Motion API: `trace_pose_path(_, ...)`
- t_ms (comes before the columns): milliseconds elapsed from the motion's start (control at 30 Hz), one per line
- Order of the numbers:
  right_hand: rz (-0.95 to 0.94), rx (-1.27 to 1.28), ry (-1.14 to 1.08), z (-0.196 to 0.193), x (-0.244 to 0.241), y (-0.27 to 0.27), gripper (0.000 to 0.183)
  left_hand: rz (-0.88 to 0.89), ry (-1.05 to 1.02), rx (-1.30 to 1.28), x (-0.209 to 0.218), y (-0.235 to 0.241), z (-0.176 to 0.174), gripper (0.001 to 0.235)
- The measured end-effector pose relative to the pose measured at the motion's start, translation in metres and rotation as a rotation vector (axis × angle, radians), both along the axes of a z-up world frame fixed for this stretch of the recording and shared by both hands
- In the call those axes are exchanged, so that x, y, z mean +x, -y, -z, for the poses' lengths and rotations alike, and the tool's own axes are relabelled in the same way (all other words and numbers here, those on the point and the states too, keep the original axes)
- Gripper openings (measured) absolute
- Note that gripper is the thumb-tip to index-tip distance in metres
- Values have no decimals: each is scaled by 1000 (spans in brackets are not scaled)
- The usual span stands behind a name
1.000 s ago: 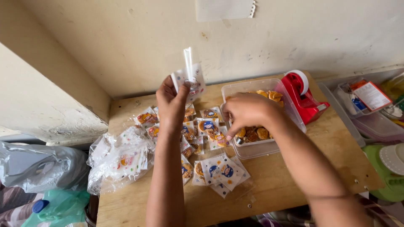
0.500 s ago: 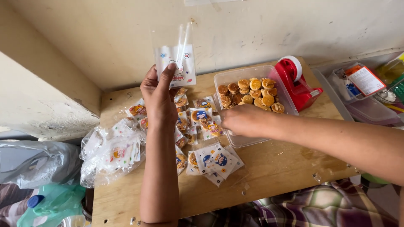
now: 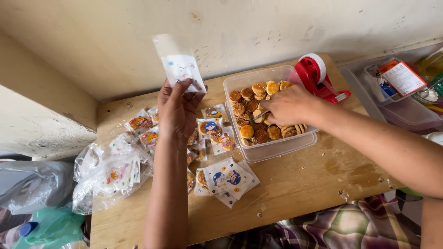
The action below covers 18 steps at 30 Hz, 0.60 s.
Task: The person packages small cookies into individual plastic pouches using tweezers and seals the pouches with tape.
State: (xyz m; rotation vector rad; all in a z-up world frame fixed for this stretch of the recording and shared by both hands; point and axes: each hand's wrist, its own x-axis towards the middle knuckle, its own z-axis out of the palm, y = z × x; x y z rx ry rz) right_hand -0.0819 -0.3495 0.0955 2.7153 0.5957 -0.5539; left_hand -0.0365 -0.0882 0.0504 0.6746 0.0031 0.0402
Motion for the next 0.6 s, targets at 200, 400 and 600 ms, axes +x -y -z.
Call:
trace_pose_path(200,18,-55,-66,-17,-11,2,61,21,88,255,-2,21,10,20)
trace_pose_path(400,222,96,-64,-70,-13,37,44,-2,108,253,2,27,22,23)
trace_pose_path(600,504,-191,-36,-70,-22,47,24,180,-132,172,1,36,28,17)
